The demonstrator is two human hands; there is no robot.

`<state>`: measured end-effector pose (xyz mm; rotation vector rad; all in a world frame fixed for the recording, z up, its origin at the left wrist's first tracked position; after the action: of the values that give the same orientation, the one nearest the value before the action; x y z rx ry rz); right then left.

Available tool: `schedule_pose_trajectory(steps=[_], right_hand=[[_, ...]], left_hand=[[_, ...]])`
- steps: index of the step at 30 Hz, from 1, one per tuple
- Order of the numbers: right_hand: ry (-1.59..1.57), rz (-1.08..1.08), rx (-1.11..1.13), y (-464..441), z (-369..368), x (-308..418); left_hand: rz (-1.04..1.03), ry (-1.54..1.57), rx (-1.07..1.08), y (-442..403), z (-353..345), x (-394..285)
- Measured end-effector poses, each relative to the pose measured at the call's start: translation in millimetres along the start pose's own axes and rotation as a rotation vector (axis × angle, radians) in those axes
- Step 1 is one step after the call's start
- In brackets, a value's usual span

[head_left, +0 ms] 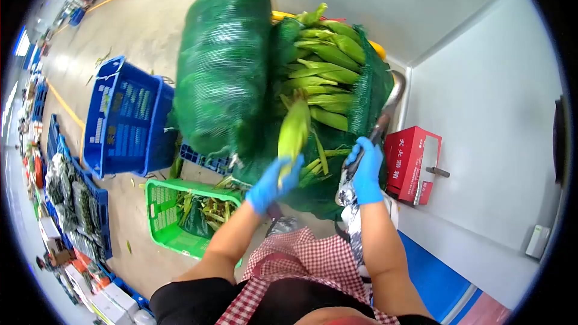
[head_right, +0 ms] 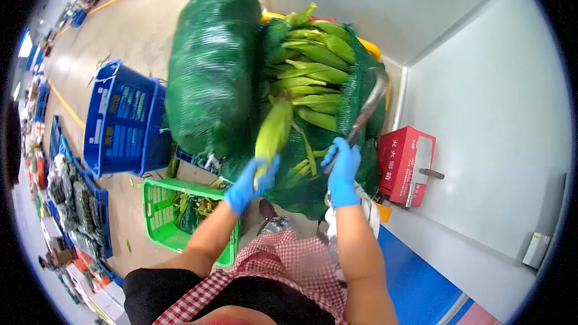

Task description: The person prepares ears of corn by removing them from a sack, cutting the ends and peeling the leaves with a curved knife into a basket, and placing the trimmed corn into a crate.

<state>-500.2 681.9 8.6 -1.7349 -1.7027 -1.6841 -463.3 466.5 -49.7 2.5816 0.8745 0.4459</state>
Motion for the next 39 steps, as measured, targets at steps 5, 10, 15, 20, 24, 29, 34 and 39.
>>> schedule_pose_trajectory(steps=[5,10,15,20,24,29,34,39], right_hand=[[0.216,0.205,0.079,25,-21,-32],[0.484,0.276,0.49,134,-100,-83],[1.115,0.743,0.952,282,-193,-110],[0.476,0.745,1.278,392,-240,-161],[1.674,0.681,1.556,343,-205,-316],[1.971,0.329,1.476,309,-137,-328],[1.674,0.44,1.403,387,-212,-275],[0.438,0.388,1.332,479,-292,-176]], left_hand=[[-0.014,-0.934,0.052,259,10,79],[-0.422,-0.322,-0.091,361,62,52],[-0.748,-0.523,-0.248,414,72,41],[-0.909,-0.549,-0.381,517,100,96],[-0.887,-0.464,-0.524,572,123,145],[-1.152,-0.464,-0.484,612,158,185],[-1.689,-0.166,-0.323,620,168,144],[-2.013,0.037,-0.223,661,149,51]])
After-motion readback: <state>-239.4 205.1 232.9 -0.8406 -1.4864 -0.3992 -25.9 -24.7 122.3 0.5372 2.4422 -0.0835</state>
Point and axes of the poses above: each hand's wrist, its own y-axis away from the middle knuckle, its own z-axis out of the back of the hand, x = y × z, the point moved 5 cm from there along -y, towards the middle knuckle, and after that the axes turned 6 degrees about x, right-handed, at the moved point
